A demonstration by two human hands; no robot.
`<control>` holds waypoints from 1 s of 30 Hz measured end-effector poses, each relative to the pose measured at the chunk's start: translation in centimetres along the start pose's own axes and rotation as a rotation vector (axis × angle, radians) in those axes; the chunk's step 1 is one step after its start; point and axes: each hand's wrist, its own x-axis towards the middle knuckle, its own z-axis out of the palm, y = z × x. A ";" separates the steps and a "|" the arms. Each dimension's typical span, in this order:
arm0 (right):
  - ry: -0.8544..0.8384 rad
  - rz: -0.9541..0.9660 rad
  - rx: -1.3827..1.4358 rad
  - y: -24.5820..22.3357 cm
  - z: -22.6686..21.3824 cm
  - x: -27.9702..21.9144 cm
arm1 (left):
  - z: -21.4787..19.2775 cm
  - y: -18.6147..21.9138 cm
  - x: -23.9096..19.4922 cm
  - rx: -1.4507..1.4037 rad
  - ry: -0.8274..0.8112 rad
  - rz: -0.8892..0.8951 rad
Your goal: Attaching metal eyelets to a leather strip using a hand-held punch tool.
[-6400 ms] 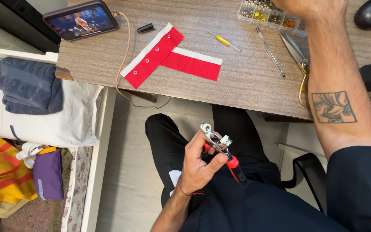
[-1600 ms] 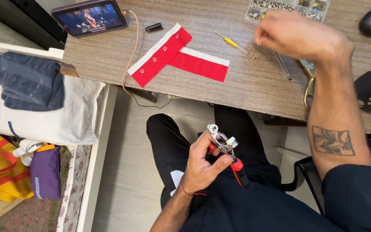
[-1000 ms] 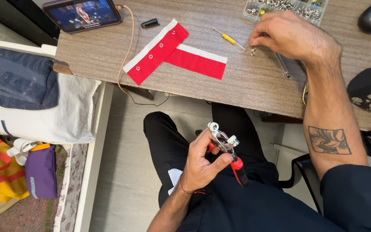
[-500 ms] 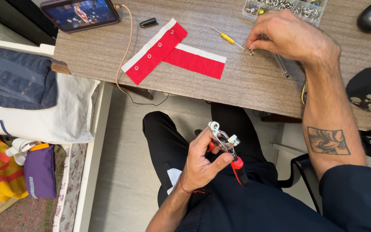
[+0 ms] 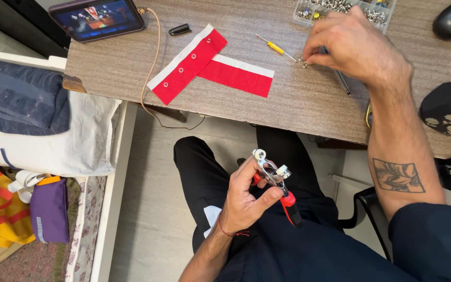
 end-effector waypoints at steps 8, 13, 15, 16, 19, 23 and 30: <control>-0.029 0.105 -0.177 -2.7 -0.4 -2.3 | -0.1 -0.1 -0.4 0.013 0.013 -0.010; -0.020 0.141 -0.225 -6.2 1.0 -6.3 | -0.3 -0.4 -0.7 -0.005 0.030 -0.020; 0.097 0.093 -0.079 -7.7 1.5 -8.4 | -0.3 -0.4 -0.7 0.010 0.018 -0.005; 0.096 0.091 -0.081 -8.0 2.1 -9.1 | -0.2 -0.2 -0.6 0.009 0.022 -0.004; 0.252 0.036 -0.107 -8.3 3.8 -10.7 | 0.1 0.0 -0.2 0.008 0.004 -0.008; 0.427 0.028 -0.007 -8.0 5.1 -11.3 | 0.7 -0.2 -0.1 -0.057 -0.037 -0.046; 0.475 0.019 0.189 -10.7 3.2 -11.8 | 0.0 -0.3 1.1 0.079 0.065 -0.091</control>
